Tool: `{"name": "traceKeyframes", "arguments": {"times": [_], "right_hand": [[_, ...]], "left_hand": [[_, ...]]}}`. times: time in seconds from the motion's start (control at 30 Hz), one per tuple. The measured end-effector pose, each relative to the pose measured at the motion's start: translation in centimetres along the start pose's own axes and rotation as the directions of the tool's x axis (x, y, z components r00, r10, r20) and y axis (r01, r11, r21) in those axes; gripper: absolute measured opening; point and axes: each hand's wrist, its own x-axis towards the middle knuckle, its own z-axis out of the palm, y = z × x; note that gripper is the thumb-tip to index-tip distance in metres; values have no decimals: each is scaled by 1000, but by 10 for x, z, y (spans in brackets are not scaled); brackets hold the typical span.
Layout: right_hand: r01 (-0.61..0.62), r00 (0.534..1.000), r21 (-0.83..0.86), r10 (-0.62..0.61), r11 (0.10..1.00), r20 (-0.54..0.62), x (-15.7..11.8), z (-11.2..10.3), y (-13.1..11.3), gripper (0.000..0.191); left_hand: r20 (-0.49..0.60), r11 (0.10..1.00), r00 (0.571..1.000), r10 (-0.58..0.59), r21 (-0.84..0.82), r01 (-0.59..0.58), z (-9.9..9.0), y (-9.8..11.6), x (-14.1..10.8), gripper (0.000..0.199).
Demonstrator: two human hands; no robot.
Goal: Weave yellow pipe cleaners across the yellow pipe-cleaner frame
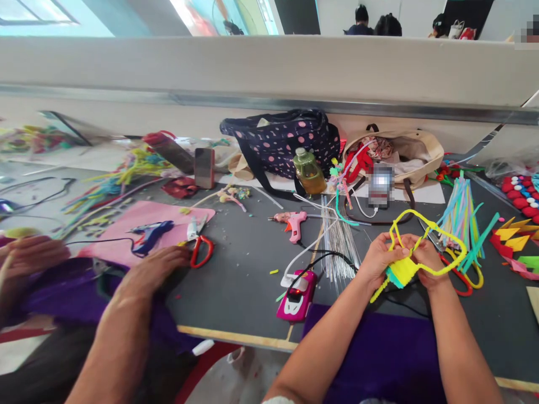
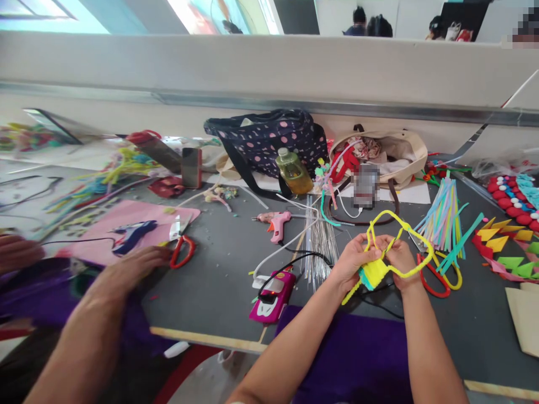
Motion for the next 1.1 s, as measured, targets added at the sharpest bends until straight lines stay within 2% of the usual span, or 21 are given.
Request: {"name": "traceKeyframes", "arguments": {"times": [0.13, 0.27, 0.37, 0.47, 0.57, 0.77, 0.87, 1.0, 1.07, 1.1], "right_hand": [[-30, 1000, 33, 30, 999, 4, 1, -5, -1, 29], [-36, 996, 111, 45, 993, -82, 5, -10, 3, 29], [-45, 989, 145, 64, 988, -133, 8, -12, 7, 29], [-25, 985, 127, 45, 992, -164, 10, -10, 8, 27], [37, 969, 124, -6, 992, -247, 11, -8, 10, 25], [194, 922, 132, -135, 972, -363, 12, -3, 14, 27], [256, 903, 113, -195, 960, -383, 11, 3, 16, 27], [286, 902, 131, -221, 949, -370, 11, 7, 19, 26], [311, 878, 123, -235, 942, -417, 12, 5, 19, 25], [343, 847, 99, -262, 934, -462, 13, 3, 18, 24]], "left_hand": [[46, 997, 999, 10, 72, -14, -3, -2, 1, 61], [160, 987, 987, -21, 162, -5, -4, 2, -1, 66], [168, 985, 986, 15, 167, -43, -1, 5, -3, 69], [137, 981, 986, 90, 157, -111, 1, 5, -4, 67], [84, 972, 986, 144, 176, -157, 1, 4, -2, 58], [-63, 974, 984, 168, 168, -155, -1, 1, 1, 39], [-133, 973, 972, 192, 158, -170, 0, 0, 1, 34], [-189, 973, 960, 208, 143, -183, -1, 1, 2, 33], [-212, 973, 953, 215, 130, -191, -3, 2, 3, 34], [-224, 973, 950, 220, 124, -196, -5, 3, 4, 34]]}}
